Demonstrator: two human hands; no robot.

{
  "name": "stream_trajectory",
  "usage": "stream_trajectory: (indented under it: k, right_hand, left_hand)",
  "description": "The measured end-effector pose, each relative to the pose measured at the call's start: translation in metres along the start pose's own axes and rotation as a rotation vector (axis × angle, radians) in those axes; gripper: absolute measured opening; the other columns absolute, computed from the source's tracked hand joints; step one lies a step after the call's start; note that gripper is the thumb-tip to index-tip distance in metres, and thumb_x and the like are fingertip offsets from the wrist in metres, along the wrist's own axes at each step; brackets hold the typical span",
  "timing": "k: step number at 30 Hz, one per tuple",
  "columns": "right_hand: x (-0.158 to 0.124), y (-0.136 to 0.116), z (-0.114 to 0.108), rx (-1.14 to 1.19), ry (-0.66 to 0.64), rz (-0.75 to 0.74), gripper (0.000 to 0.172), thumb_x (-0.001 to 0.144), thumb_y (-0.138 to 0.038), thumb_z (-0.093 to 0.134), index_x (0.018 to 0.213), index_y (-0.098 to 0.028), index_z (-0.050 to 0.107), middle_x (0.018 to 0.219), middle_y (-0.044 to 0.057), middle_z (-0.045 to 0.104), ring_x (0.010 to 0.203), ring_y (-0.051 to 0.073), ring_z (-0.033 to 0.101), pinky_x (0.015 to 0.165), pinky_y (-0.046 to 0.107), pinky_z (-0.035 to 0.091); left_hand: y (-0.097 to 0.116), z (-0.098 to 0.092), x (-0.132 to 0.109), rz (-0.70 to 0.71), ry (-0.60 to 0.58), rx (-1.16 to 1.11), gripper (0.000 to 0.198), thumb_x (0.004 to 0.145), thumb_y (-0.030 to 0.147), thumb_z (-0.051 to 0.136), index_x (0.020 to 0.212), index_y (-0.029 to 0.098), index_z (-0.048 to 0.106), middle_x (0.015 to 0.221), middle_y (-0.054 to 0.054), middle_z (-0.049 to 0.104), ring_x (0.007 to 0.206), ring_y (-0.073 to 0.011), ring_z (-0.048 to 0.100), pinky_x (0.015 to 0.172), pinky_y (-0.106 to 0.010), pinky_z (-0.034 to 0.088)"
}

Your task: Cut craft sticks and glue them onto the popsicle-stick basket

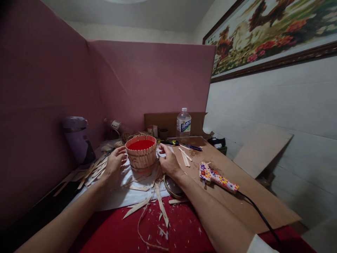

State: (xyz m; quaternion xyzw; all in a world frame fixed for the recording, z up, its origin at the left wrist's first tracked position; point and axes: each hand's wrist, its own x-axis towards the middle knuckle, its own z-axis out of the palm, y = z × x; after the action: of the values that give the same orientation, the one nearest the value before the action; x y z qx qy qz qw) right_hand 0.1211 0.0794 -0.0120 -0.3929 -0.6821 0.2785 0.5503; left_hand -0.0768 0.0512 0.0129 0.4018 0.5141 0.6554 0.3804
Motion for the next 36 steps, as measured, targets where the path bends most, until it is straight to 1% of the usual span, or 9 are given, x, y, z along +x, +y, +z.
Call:
stream_trajectory:
  k: [4, 9, 14, 17, 21, 27, 30, 33, 36]
  right_hand:
    - [-0.001, -0.004, 0.0, 0.105, -0.093, -0.01, 0.053, 0.059, -0.005, 0.044, 0.11, -0.018, 0.051, 0.102, 0.007, 0.062, 0.085, 0.016, 0.059, 0.078, 0.031, 0.049]
    - [0.0, -0.004, -0.001, 0.125, 0.05, 0.049, 0.041, 0.062, -0.007, 0.041, 0.101, -0.016, 0.05, 0.078, 0.003, 0.061, 0.071, 0.015, 0.059, 0.07, 0.032, 0.05]
    - [0.0, -0.002, 0.0, 0.107, 0.044, 0.043, 0.05, 0.06, -0.004, 0.043, 0.107, -0.017, 0.05, 0.1, 0.007, 0.062, 0.085, 0.016, 0.059, 0.078, 0.035, 0.048]
    - [-0.002, -0.003, 0.001, 0.12, -0.038, 0.029, 0.057, 0.06, -0.003, 0.043, 0.114, -0.017, 0.047, 0.105, 0.008, 0.062, 0.09, 0.017, 0.059, 0.081, 0.035, 0.048]
    - [-0.004, -0.004, 0.003, 0.095, -0.032, 0.002, 0.053, 0.061, -0.003, 0.043, 0.111, -0.018, 0.05, 0.1, 0.007, 0.064, 0.087, 0.017, 0.06, 0.08, 0.035, 0.049]
    - [-0.005, -0.003, 0.003, 0.024, -0.004, 0.005, 0.052, 0.062, -0.003, 0.042, 0.112, -0.016, 0.052, 0.107, 0.01, 0.06, 0.09, 0.017, 0.059, 0.08, 0.035, 0.048]
    - [-0.004, -0.003, 0.003, 0.071, -0.034, 0.027, 0.057, 0.062, -0.004, 0.044, 0.117, -0.017, 0.049, 0.113, 0.01, 0.059, 0.094, 0.018, 0.058, 0.081, 0.035, 0.048]
    - [-0.004, -0.005, 0.003, 0.169, -0.087, 0.021, 0.062, 0.059, -0.002, 0.043, 0.119, -0.019, 0.049, 0.108, 0.008, 0.063, 0.091, 0.017, 0.06, 0.081, 0.034, 0.049]
    - [-0.003, -0.005, 0.001, 0.179, 0.005, 0.028, 0.055, 0.061, -0.002, 0.041, 0.113, -0.018, 0.051, 0.087, 0.004, 0.067, 0.081, 0.015, 0.062, 0.079, 0.034, 0.05]
  left_hand:
    - [-0.001, 0.001, 0.001, 0.055, 0.005, 0.002, 0.039, 0.054, 0.017, 0.054, 0.093, 0.018, 0.057, 0.088, -0.004, 0.06, 0.074, -0.015, 0.054, 0.062, -0.026, 0.042]
    - [0.001, -0.001, 0.004, 0.005, -0.064, -0.088, 0.042, 0.055, 0.017, 0.051, 0.096, 0.02, 0.058, 0.097, -0.003, 0.062, 0.072, -0.0123, 0.054, 0.06, -0.023, 0.041]
    - [-0.001, -0.002, 0.004, -0.084, -0.001, -0.042, 0.037, 0.057, 0.02, 0.051, 0.094, 0.021, 0.058, 0.086, -0.002, 0.063, 0.06, -0.0107, 0.051, 0.053, -0.023, 0.039]
    - [-0.004, -0.002, 0.006, -0.026, -0.059, -0.094, 0.039, 0.055, 0.016, 0.05, 0.093, 0.018, 0.06, 0.082, -0.003, 0.064, 0.065, -0.0122, 0.054, 0.057, -0.023, 0.041]
    - [-0.004, -0.003, 0.005, -0.037, -0.154, -0.161, 0.045, 0.054, 0.015, 0.049, 0.096, 0.018, 0.061, 0.084, -0.004, 0.065, 0.068, -0.0136, 0.057, 0.057, -0.023, 0.042]
    - [0.008, 0.0, -0.003, -0.065, 0.015, -0.074, 0.048, 0.052, 0.013, 0.05, 0.099, 0.023, 0.056, 0.095, -0.002, 0.061, 0.055, -0.0091, 0.051, 0.047, -0.021, 0.038]
    - [0.01, 0.0, -0.005, -0.062, 0.017, -0.084, 0.046, 0.051, 0.012, 0.049, 0.095, 0.023, 0.056, 0.095, -0.002, 0.06, 0.053, -0.0088, 0.052, 0.044, -0.02, 0.037]
    - [0.007, -0.002, -0.002, -0.075, -0.057, -0.122, 0.046, 0.052, 0.012, 0.049, 0.095, 0.023, 0.057, 0.087, -0.001, 0.06, 0.053, -0.0094, 0.053, 0.043, -0.02, 0.038]
    - [0.002, -0.005, 0.005, -0.026, -0.033, -0.17, 0.042, 0.053, 0.01, 0.054, 0.093, 0.021, 0.058, 0.089, -0.001, 0.06, 0.055, -0.008, 0.054, 0.046, -0.02, 0.04]
